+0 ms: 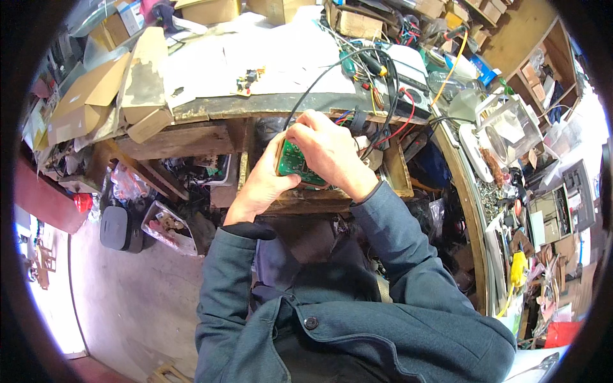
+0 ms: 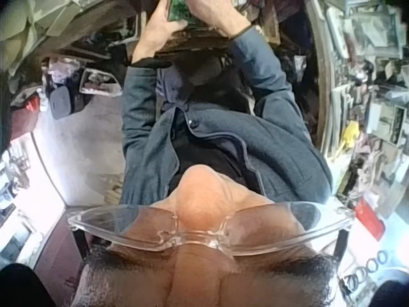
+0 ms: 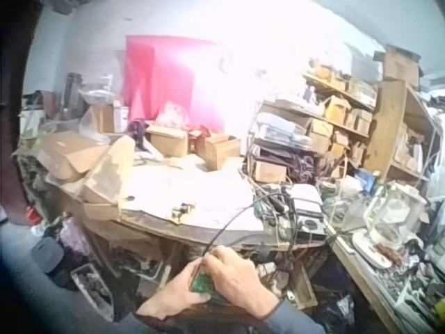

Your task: The person works at a cluttered workbench, using a soldering iron to solder wires onto a green circuit board. They then handle a small black cylindrical component, inspecting it and placing it into a wooden drawer among other parts.

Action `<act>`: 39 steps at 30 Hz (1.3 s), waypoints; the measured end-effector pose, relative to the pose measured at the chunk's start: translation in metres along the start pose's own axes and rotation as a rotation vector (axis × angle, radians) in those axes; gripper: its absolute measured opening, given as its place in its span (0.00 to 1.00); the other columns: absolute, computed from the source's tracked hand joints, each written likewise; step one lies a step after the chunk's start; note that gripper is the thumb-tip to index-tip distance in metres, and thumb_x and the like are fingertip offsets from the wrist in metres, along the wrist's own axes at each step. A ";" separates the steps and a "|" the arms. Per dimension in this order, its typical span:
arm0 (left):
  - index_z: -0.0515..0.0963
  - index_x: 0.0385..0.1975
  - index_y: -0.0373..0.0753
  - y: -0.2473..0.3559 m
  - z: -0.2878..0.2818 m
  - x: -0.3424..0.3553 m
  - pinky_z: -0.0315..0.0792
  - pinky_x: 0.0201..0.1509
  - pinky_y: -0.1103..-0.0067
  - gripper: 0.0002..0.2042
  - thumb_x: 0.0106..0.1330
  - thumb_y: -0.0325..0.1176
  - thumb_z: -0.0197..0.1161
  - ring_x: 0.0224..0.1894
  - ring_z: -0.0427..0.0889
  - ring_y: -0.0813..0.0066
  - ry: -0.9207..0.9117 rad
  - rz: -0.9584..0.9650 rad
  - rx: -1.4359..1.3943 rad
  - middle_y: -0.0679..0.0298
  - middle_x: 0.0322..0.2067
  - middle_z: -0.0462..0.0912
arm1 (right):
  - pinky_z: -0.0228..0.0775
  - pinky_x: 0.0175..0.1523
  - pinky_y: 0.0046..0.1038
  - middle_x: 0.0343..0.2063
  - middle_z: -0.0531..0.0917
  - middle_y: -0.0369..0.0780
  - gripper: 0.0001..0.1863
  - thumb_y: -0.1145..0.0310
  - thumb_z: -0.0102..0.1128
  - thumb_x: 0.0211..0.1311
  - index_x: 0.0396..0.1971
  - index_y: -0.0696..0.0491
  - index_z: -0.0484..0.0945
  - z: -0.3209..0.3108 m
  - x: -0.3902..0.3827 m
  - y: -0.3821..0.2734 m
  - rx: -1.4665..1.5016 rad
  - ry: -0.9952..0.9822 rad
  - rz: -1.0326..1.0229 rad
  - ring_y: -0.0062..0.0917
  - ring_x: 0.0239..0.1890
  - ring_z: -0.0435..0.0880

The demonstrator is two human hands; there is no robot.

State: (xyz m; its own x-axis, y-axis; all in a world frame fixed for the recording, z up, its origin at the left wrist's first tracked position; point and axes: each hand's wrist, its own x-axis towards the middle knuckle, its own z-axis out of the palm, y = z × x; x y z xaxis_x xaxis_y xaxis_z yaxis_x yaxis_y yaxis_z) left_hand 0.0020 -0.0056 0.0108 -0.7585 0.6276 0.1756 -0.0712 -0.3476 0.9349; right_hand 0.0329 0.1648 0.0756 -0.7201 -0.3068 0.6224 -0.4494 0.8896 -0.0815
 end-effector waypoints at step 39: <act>0.59 0.75 0.34 -0.001 -0.001 0.000 0.63 0.74 0.74 0.44 0.54 0.16 0.67 0.69 0.69 0.71 -0.004 -0.015 0.052 0.61 0.67 0.70 | 0.80 0.39 0.38 0.32 0.80 0.42 0.04 0.70 0.63 0.62 0.32 0.53 0.79 0.008 0.004 0.009 -0.026 -0.110 0.063 0.37 0.38 0.85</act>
State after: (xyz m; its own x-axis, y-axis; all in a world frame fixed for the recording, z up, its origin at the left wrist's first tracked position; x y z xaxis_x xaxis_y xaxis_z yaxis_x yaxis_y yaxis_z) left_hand 0.0016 -0.0062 0.0094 -0.7547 0.6354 0.1631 -0.0487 -0.3022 0.9520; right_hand 0.0223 0.1687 0.0712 -0.8004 -0.2842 0.5279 -0.3889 0.9163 -0.0963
